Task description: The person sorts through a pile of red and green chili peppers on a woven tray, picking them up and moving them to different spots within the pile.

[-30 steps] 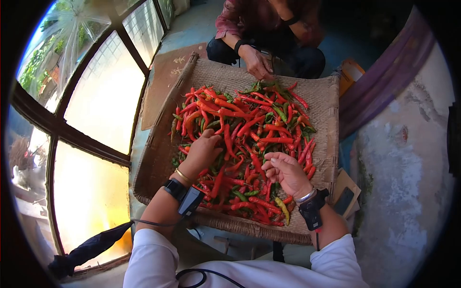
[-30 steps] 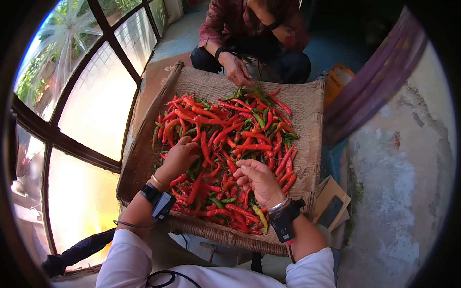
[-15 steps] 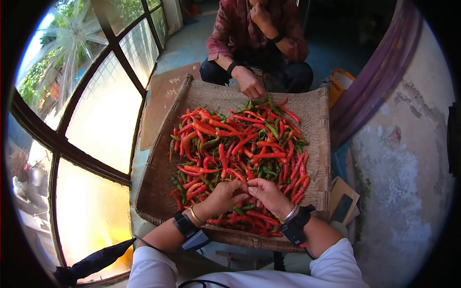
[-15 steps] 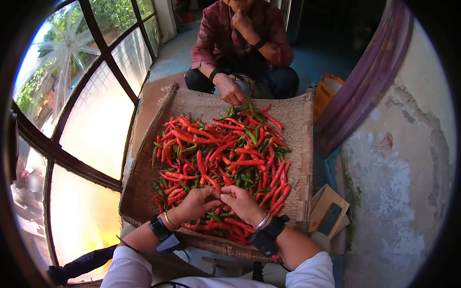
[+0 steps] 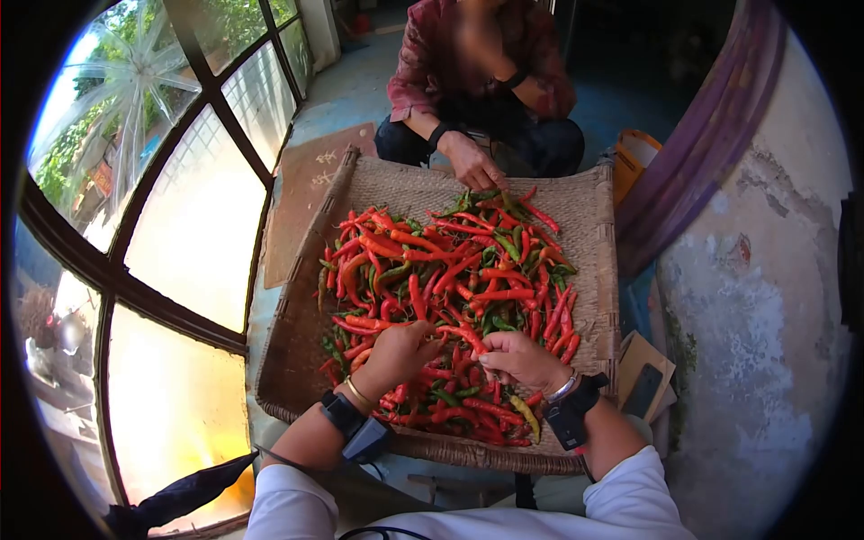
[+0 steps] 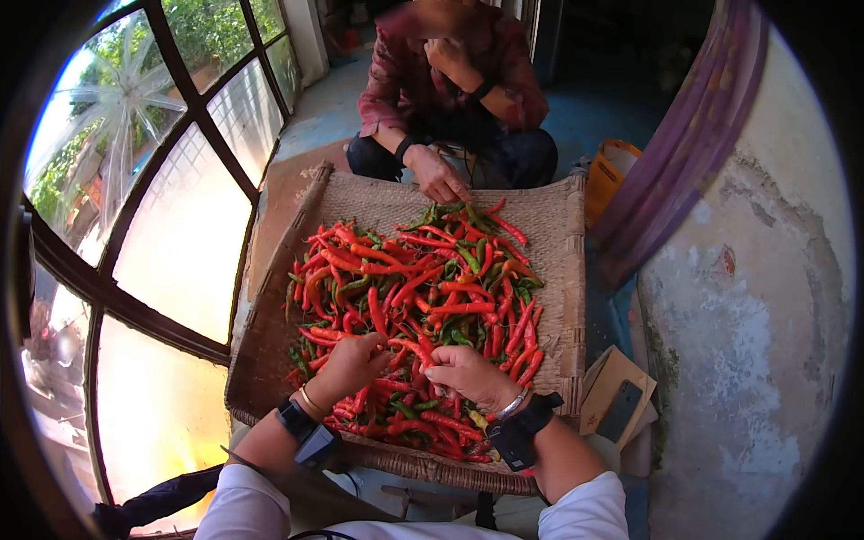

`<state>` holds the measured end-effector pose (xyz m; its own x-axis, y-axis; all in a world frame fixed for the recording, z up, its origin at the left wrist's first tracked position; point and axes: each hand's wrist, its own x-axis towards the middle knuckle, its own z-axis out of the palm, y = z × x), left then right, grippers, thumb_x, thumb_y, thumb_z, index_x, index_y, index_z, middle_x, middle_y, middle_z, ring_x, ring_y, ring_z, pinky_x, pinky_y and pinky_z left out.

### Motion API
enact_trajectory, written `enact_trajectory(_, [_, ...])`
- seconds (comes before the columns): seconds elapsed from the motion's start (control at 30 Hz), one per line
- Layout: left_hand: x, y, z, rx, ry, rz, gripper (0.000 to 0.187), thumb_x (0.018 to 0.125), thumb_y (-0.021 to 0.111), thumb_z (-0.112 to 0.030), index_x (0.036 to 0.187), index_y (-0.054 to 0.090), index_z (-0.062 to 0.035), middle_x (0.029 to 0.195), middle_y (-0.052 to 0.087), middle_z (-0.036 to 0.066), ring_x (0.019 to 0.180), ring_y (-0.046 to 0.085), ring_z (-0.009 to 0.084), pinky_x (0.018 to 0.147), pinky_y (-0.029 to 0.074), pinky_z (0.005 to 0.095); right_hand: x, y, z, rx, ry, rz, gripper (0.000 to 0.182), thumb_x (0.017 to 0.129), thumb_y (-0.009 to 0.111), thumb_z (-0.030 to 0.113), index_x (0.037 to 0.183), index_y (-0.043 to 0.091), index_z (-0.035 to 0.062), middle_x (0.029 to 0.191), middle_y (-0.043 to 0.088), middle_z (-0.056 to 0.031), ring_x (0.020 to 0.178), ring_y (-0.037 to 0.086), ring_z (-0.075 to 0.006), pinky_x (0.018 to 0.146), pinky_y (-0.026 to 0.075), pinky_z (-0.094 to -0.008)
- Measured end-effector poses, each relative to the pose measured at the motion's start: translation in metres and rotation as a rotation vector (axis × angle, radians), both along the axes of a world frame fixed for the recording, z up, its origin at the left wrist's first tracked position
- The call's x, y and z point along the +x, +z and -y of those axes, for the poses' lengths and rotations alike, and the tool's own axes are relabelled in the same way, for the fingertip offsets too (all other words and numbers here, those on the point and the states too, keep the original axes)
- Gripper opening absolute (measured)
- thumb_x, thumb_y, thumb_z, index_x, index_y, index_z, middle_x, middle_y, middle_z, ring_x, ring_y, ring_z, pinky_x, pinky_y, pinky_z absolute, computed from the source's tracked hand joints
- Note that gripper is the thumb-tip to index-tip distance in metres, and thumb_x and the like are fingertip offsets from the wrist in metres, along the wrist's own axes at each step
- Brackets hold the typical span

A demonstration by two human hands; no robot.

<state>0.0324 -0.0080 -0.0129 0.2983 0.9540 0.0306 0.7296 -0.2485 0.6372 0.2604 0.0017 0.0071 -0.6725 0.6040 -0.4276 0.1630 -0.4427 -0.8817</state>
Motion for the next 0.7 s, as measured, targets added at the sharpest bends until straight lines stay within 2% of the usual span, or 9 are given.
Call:
enact_trajectory(0.07, [-0.003,-0.003,-0.004,-0.071,0.033,-0.036,0.028,0.074,0.061,-0.017,0.098,0.054,-0.0038,0.068,0.059,0.014,0.063,0.058,0.0305,0.056,0.045,0.0359,0.012,0.011,-0.009,0.007,-0.137,-0.067,0.023,0.083,0.051,0.017,0.101,0.052,0.0013,0.075,0.056,-0.0018,0.06,0.051,-0.0044,0.048,0.04,-0.016])
enact_trajectory(0.17, [-0.003,-0.009,-0.007,0.052,-0.004,0.012,0.033,0.074,0.061,-0.017,0.103,0.053,-0.0034,0.085,0.058,0.017,0.073,0.058,0.0314,0.063,0.046,0.0373,0.018,0.004,-0.021,0.024,-0.741,-0.525,0.051,0.085,0.051,0.017,0.127,0.028,0.0,0.092,0.058,-0.008,0.072,0.056,-0.0099,0.057,0.045,-0.0228])
enact_trajectory(0.2, [-0.001,-0.006,-0.006,-0.021,0.027,-0.002,0.036,0.074,0.061,-0.018,0.106,0.052,-0.0036,0.093,0.055,0.018,0.076,0.057,0.0317,0.066,0.046,0.0376,0.02,0.002,-0.024,0.05,-0.913,-0.526,0.053,0.085,0.051,0.018,0.128,0.027,-0.0011,0.093,0.058,-0.0099,0.073,0.057,-0.0116,0.056,0.047,-0.0225])
enact_trajectory(0.27, [0.0,-0.012,-0.005,-0.095,0.058,-0.016,0.04,0.074,0.061,-0.018,0.11,0.051,-0.0037,0.101,0.052,0.018,0.08,0.057,0.032,0.069,0.046,0.038,0.024,0.0,-0.024,-0.001,-0.957,-0.437,0.045,0.085,0.05,0.017,0.123,0.034,-0.0006,0.091,0.058,-0.0097,0.072,0.058,-0.0115,0.055,0.046,-0.0221])
enact_trajectory(0.47, [-0.002,-0.037,-0.01,-0.071,0.042,0.037,0.04,0.074,0.06,-0.017,0.111,0.051,-0.0054,0.105,0.049,0.018,0.08,0.057,0.0311,0.065,0.048,0.0367,0.008,-0.011,-0.01,-0.073,-0.508,-0.284,0.024,0.087,0.048,0.017,0.105,0.048,0.0018,0.081,0.06,-0.0061,0.065,0.058,-0.0101,0.053,0.045,-0.0195])
enact_trajectory(0.53, [-0.001,-0.038,-0.01,-0.069,0.096,0.235,0.03,0.075,0.063,-0.014,0.103,0.056,-0.0036,0.097,0.053,0.012,0.074,0.058,0.0197,0.06,0.049,0.0287,0.0,-0.011,-0.004,-0.049,-0.463,-0.212,0.024,0.086,0.048,0.016,0.105,0.05,0.0014,0.082,0.059,-0.0057,0.066,0.057,-0.0088,0.053,0.044,-0.0193])
enact_trajectory(0.57, [0.0,-0.037,-0.01,-0.069,0.096,0.232,0.03,0.075,0.063,-0.014,0.103,0.056,-0.0036,0.097,0.053,0.012,0.074,0.058,0.0197,0.06,0.049,0.0287,-0.003,-0.014,-0.002,-0.007,-0.403,-0.123,0.024,0.086,0.048,0.016,0.105,0.05,0.0011,0.082,0.058,-0.0054,0.066,0.056,-0.0083,0.053,0.044,-0.0191])
enact_trajectory(0.63, [0.006,-0.03,-0.006,-0.261,0.191,0.614,0.019,0.077,0.063,-0.009,0.094,0.06,-0.0011,0.088,0.056,0.005,0.07,0.056,0.0081,0.059,0.047,0.0206,-0.009,-0.018,0.004,0.057,-0.318,0.023,0.026,0.085,0.05,0.014,0.106,0.051,-0.0002,0.084,0.058,-0.0048,0.068,0.054,-0.0069,0.057,0.044,-0.0195])
enact_trajectory(0.7, [0.011,-0.017,0.001,-0.321,0.188,0.688,0.017,0.078,0.061,-0.007,0.094,0.06,-0.001,0.083,0.057,0.001,0.069,0.054,0.0062,0.06,0.046,0.0191,-0.016,-0.024,0.01,0.212,-0.267,0.075,0.027,0.084,0.051,0.014,0.106,0.051,-0.0006,0.084,0.058,-0.0043,0.069,0.054,-0.0067,0.06,0.044,-0.02])
